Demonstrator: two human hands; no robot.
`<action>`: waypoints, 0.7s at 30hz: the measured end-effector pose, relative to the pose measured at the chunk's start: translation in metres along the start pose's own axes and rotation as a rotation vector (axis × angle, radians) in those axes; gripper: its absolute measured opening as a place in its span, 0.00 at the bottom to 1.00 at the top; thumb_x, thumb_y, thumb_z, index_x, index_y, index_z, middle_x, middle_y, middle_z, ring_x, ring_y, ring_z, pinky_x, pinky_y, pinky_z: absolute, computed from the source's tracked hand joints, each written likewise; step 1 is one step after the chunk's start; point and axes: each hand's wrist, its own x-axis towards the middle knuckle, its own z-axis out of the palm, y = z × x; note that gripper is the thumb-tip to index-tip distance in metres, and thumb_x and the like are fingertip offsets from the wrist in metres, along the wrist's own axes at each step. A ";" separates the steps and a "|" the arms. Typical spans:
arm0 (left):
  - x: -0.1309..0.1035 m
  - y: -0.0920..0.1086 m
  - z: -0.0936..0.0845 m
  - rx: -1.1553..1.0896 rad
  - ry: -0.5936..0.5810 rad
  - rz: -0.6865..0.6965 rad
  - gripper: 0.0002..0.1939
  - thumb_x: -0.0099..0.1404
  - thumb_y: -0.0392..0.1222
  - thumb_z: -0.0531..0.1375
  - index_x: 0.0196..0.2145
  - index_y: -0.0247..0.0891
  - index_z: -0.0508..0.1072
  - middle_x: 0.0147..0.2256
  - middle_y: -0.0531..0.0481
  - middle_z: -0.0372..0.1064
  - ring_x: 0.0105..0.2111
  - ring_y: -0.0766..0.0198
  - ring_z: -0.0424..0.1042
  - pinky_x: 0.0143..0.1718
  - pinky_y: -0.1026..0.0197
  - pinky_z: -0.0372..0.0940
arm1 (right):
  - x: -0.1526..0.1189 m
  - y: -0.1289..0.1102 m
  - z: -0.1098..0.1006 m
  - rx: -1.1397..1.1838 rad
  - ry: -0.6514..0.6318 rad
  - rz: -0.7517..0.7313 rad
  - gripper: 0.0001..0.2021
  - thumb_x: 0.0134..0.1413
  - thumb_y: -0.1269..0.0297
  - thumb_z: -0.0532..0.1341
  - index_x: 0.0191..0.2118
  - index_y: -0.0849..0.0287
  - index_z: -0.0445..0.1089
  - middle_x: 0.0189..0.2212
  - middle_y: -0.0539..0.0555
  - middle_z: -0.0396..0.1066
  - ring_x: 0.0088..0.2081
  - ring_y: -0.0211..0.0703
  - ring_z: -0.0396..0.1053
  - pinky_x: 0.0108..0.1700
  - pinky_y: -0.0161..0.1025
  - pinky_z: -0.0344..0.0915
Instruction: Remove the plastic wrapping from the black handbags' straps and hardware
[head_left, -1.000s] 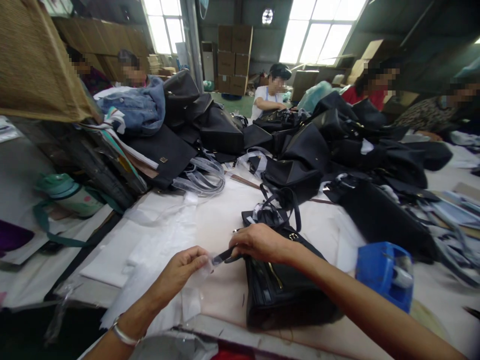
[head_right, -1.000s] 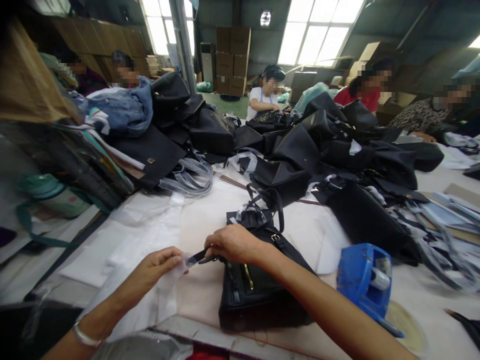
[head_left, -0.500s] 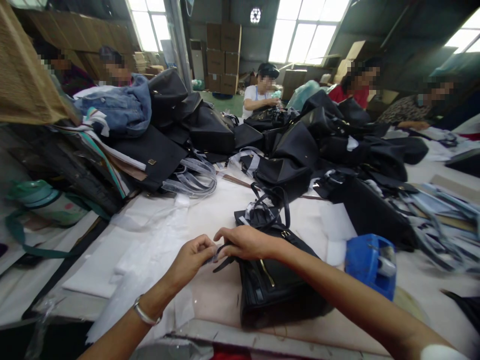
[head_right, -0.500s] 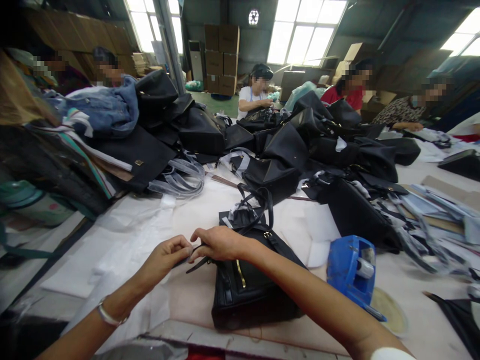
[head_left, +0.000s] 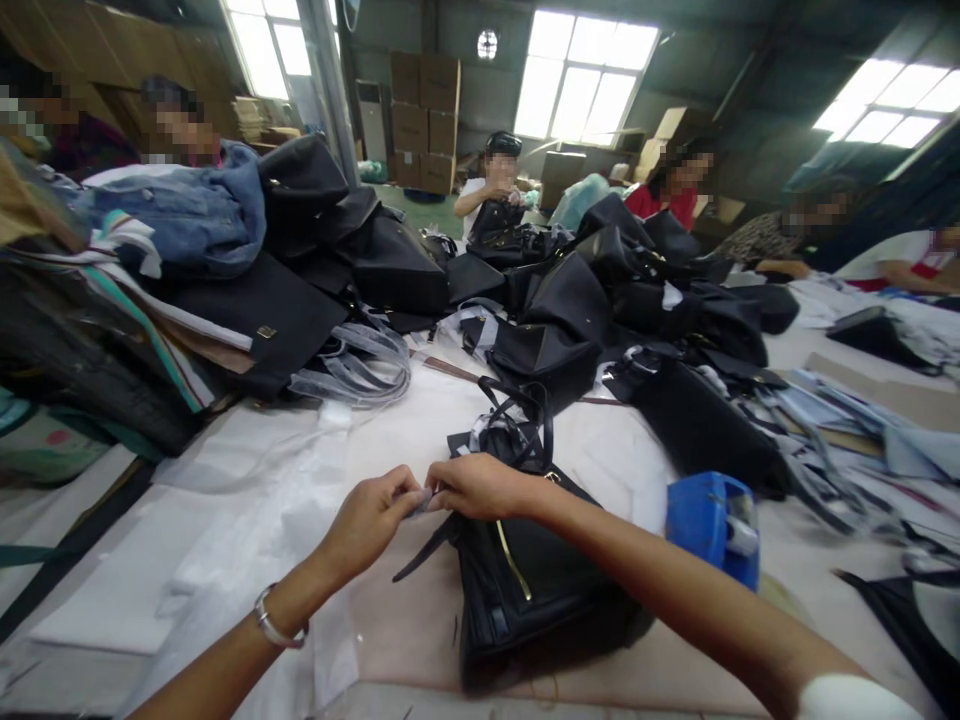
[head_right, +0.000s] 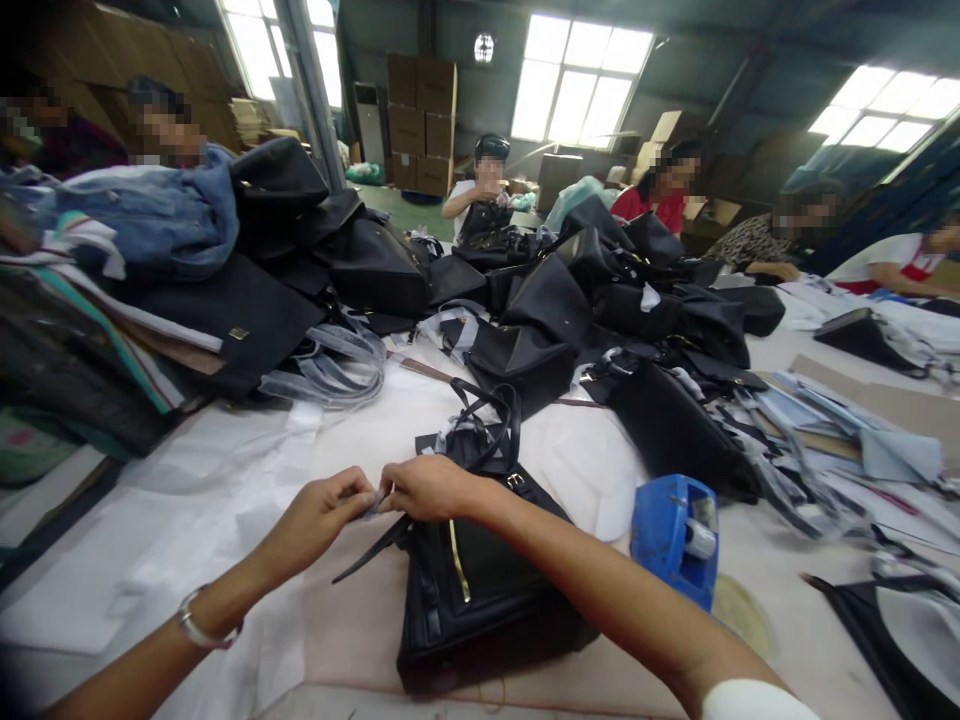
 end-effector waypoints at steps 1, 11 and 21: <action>0.002 0.000 -0.001 0.031 0.005 0.002 0.10 0.64 0.47 0.56 0.28 0.40 0.69 0.23 0.56 0.66 0.26 0.63 0.65 0.29 0.62 0.53 | -0.003 0.005 -0.002 0.004 0.002 0.016 0.12 0.59 0.59 0.58 0.46 0.58 0.68 0.36 0.55 0.73 0.36 0.42 0.69 0.34 0.33 0.55; 0.028 -0.007 0.014 0.180 0.015 0.143 0.08 0.66 0.42 0.53 0.30 0.40 0.69 0.25 0.55 0.69 0.26 0.64 0.67 0.28 0.63 0.57 | 0.004 0.014 0.007 -0.051 0.055 0.102 0.08 0.60 0.61 0.57 0.39 0.59 0.69 0.32 0.53 0.71 0.34 0.41 0.68 0.32 0.33 0.53; -0.011 -0.062 -0.011 0.346 0.158 0.160 0.18 0.68 0.41 0.53 0.54 0.38 0.64 0.54 0.43 0.63 0.56 0.56 0.60 0.58 0.54 0.55 | -0.024 -0.034 -0.020 -0.363 0.267 0.078 0.07 0.62 0.65 0.55 0.41 0.62 0.66 0.36 0.58 0.67 0.40 0.47 0.64 0.40 0.39 0.56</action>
